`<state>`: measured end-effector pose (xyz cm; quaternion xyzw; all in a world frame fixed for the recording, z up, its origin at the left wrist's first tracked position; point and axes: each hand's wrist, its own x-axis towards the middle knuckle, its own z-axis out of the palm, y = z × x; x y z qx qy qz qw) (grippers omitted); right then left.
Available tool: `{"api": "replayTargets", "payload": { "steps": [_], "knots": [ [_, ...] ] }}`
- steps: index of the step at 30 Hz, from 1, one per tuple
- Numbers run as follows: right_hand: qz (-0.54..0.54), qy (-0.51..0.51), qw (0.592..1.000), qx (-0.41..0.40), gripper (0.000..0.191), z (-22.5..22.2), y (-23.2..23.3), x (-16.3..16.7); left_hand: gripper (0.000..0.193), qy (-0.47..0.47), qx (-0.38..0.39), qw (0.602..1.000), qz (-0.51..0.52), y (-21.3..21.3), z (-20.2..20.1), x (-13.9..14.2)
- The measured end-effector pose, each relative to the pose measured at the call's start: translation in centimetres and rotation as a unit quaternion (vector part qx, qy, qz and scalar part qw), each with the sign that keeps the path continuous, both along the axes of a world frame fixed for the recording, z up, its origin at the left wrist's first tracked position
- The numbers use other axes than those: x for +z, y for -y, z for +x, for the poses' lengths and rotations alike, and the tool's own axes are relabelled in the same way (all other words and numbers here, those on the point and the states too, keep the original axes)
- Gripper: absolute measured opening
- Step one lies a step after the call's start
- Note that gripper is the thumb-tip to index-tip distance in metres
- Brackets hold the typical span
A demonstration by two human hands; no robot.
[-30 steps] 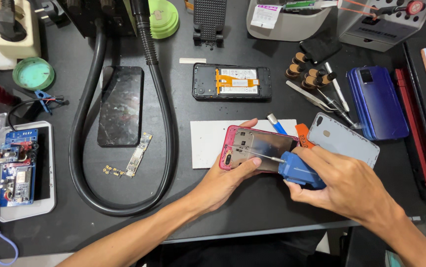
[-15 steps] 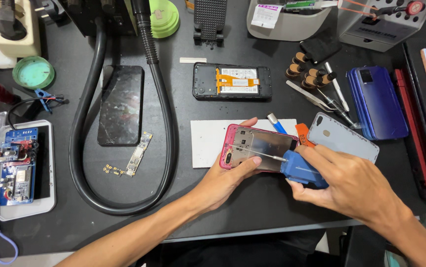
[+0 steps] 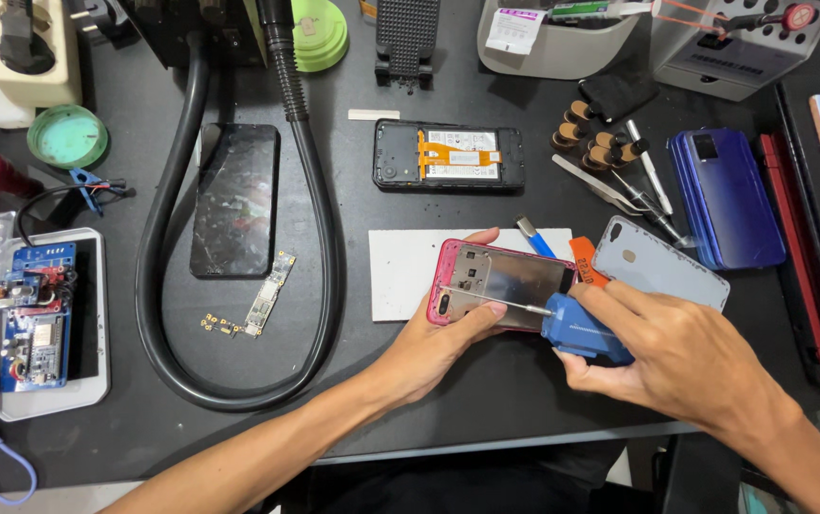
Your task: The person uses a blue electric screwdriver to remove screws from the back of a pink smartphone. They then use a blue brush to clean the interior of the phone's back cover and continue to remove additional screws from the device.
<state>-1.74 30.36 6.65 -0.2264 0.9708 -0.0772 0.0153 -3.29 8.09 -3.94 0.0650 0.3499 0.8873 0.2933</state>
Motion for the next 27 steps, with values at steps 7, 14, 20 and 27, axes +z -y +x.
{"api": "replayTargets", "payload": {
  "steps": [7,14,20,27],
  "knots": [
    [0.023,0.011,0.999,-0.030,0.069,-0.39,-0.08,0.72,0.075,-0.007,-0.001,1.000,-0.018,-0.16,-0.03,0.02],
    [0.050,0.027,0.998,-0.027,0.067,-0.18,-0.15,0.79,0.075,-0.005,0.002,1.000,-0.014,0.01,0.04,-0.01],
    [0.027,0.021,0.999,-0.030,0.066,-0.33,0.01,0.75,0.074,-0.008,0.003,1.000,-0.018,-0.01,0.12,0.06],
    [-0.022,0.008,1.000,-0.018,0.061,-0.97,0.25,0.09,0.072,0.004,-0.003,1.000,0.000,0.19,0.26,0.41]
  ]
}}
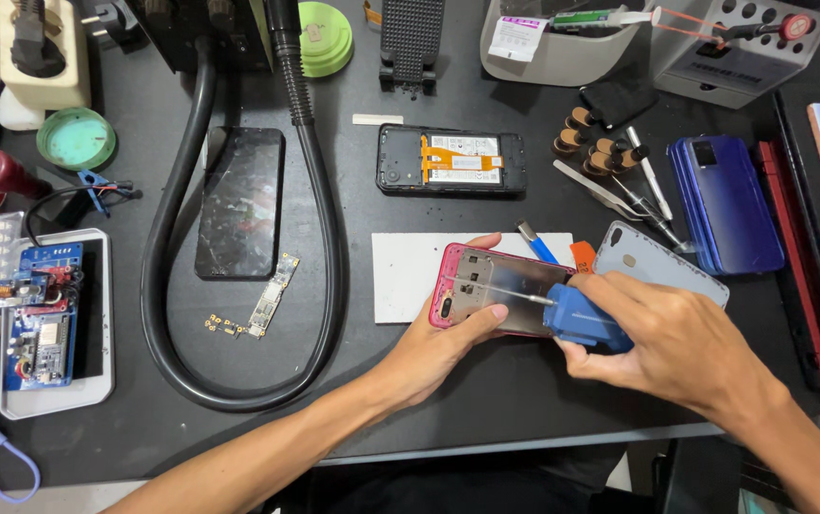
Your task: The person uses a blue electric screwdriver to remove screws from the back of a pink smartphone. They then use a blue brush to clean the interior of the phone's back cover and continue to remove additional screws from the device.
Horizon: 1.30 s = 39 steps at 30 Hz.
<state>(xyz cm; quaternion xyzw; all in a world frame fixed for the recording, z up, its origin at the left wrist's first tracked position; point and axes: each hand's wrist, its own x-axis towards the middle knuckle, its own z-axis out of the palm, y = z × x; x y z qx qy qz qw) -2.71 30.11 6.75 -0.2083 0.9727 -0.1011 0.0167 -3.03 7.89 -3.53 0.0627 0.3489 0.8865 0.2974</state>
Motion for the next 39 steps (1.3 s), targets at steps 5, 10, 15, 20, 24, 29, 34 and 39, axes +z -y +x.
{"api": "replayTargets", "payload": {
  "steps": [5,10,15,20,24,29,34,39],
  "knots": [
    [-0.003,0.027,1.000,-0.009,0.059,0.3,-0.4,-0.3,0.071,-0.004,0.001,1.000,-0.002,-0.1,-0.1,-0.1],
    [-0.055,0.011,0.998,-0.005,0.058,-0.2,-0.5,-0.8,0.072,-0.002,0.001,1.000,-0.004,-0.2,-0.2,-0.2],
    [-0.072,0.018,0.997,0.001,0.055,-0.7,-0.4,-1.3,0.073,-0.006,0.004,1.000,-0.018,-0.2,-0.2,-0.3],
    [-0.049,0.025,0.998,0.007,0.056,-0.5,-0.3,-1.3,0.073,0.001,0.004,1.000,-0.005,-0.2,-0.2,-0.4],
    [-0.049,0.013,0.999,0.011,0.055,-0.5,-0.5,-0.7,0.073,0.001,0.001,1.000,-0.008,-0.1,-0.2,-0.2],
    [-0.020,0.022,0.999,-0.011,0.060,-0.5,-0.5,0.1,0.071,-0.006,0.002,1.000,-0.017,0.0,-0.1,0.0],
    [0.009,0.007,1.000,0.000,0.061,-0.2,-0.3,0.3,0.072,0.000,0.000,1.000,-0.024,-0.1,0.0,0.1],
    [0.030,0.003,1.000,0.001,0.069,-0.3,-0.4,0.5,0.071,-0.008,-0.003,1.000,-0.020,0.0,0.0,0.1]
  ]
}}
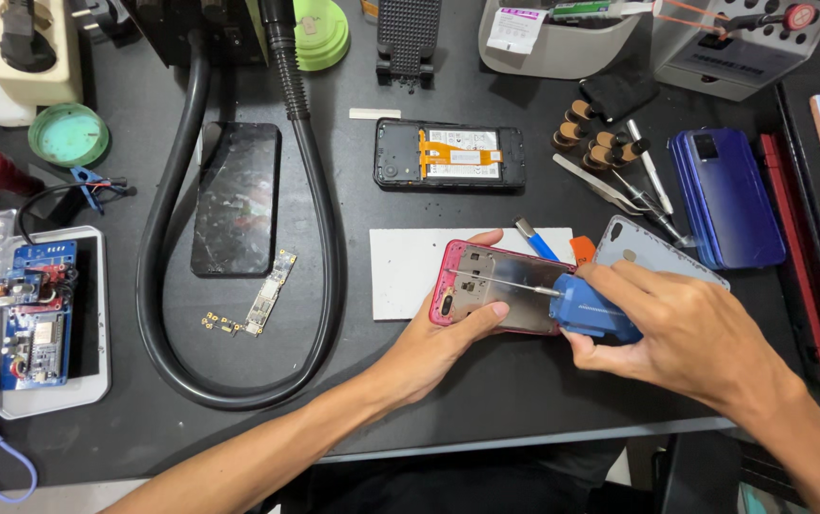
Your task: The person uses a blue electric screwdriver to remove screws from the back of a pink smartphone. They then use a blue brush to clean the interior of the phone's back cover and continue to remove additional screws from the device.
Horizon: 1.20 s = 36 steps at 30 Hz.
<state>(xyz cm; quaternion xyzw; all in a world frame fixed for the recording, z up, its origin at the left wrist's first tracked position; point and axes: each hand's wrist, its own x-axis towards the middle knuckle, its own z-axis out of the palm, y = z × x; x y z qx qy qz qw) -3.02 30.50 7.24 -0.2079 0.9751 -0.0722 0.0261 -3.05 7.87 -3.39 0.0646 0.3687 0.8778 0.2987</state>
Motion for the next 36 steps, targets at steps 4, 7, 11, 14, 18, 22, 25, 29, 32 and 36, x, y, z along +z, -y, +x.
{"api": "replayTargets", "payload": {
  "steps": [4,7,11,14,18,22,25,29,32,36],
  "knots": [
    [0.004,-0.001,1.000,0.011,0.069,0.09,0.09,0.12,0.071,-0.003,0.003,1.000,-0.008,0.04,-0.04,-0.04],
    [0.000,0.004,1.000,0.013,0.063,0.30,0.24,0.12,0.071,-0.011,0.009,1.000,-0.021,0.05,-0.05,-0.14],
    [-0.009,-0.008,0.999,0.034,0.059,0.45,0.34,0.11,0.071,-0.012,0.006,1.000,-0.017,0.04,-0.06,-0.26],
    [0.000,0.008,0.999,0.031,0.059,0.43,0.29,0.15,0.071,-0.019,0.007,1.000,-0.020,0.00,-0.05,-0.29],
    [0.005,-0.005,0.999,0.040,0.062,0.31,0.08,0.21,0.071,-0.019,0.009,1.000,-0.010,-0.09,0.00,-0.29],
    [-0.009,-0.035,0.997,0.066,0.063,0.27,-0.10,0.21,0.071,-0.019,0.010,1.000,-0.002,-0.07,0.01,-0.25],
    [-0.004,0.000,0.999,0.049,0.059,0.35,-0.14,0.11,0.071,-0.023,0.011,1.000,-0.018,0.00,-0.01,-0.25],
    [0.021,0.033,0.999,0.038,0.062,0.48,-0.15,-0.02,0.071,-0.029,0.006,0.999,-0.024,0.10,0.05,-0.24],
    [-0.004,0.010,0.998,0.060,0.062,0.57,-0.21,-0.03,0.070,-0.036,0.006,0.999,-0.018,0.13,0.13,-0.21],
    [0.028,0.000,0.998,0.052,0.060,0.58,-0.37,0.07,0.070,-0.042,0.007,0.999,-0.033,0.14,0.11,-0.14]
  ]
}}
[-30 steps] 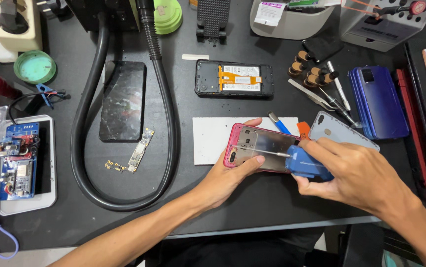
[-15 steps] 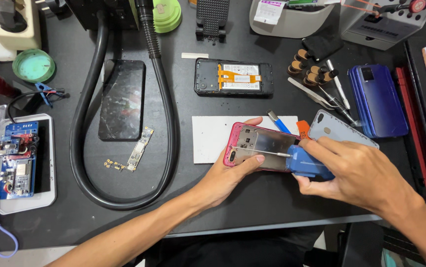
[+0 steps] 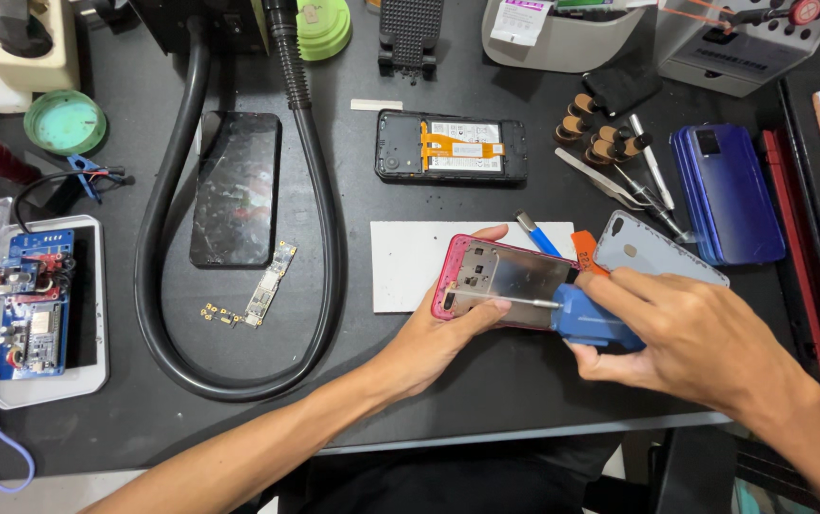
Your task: The person uses a blue electric screwdriver to remove screws from the back of a pink smartphone. They then use a blue brush to clean the interior of the phone's back cover and continue to remove additional screws from the device.
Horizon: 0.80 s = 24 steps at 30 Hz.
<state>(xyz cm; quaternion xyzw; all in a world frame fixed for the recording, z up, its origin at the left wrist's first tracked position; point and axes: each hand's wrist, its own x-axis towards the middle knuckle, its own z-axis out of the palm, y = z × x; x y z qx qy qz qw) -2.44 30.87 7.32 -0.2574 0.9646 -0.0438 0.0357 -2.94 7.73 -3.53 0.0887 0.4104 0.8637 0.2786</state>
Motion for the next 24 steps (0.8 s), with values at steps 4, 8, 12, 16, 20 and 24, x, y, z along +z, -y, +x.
{"api": "replayTargets", "payload": {
  "steps": [4,8,12,16,20,24],
  "knots": [
    [0.002,-0.020,1.000,-0.002,0.059,-0.07,0.00,0.06,0.069,-0.013,0.000,1.000,0.001,-0.01,0.00,0.02],
    [-0.031,0.002,0.999,0.010,0.060,-0.10,0.28,0.08,0.070,-0.008,-0.001,1.000,-0.004,0.01,-0.02,-0.05],
    [-0.037,0.009,0.999,0.016,0.060,-0.03,0.46,0.20,0.069,-0.008,0.002,1.000,-0.015,-0.11,-0.06,-0.12],
    [-0.023,-0.009,1.000,0.020,0.064,-0.05,0.24,0.34,0.070,-0.005,0.000,1.000,-0.003,-0.15,-0.07,-0.15],
    [-0.001,-0.008,1.000,0.009,0.062,-0.18,-0.14,0.23,0.070,-0.003,-0.001,1.000,-0.007,-0.09,-0.03,-0.18],
    [-0.008,0.004,1.000,0.009,0.064,-0.19,-0.45,-0.02,0.070,-0.007,0.003,1.000,-0.009,-0.12,-0.06,-0.21]
  ]
}}
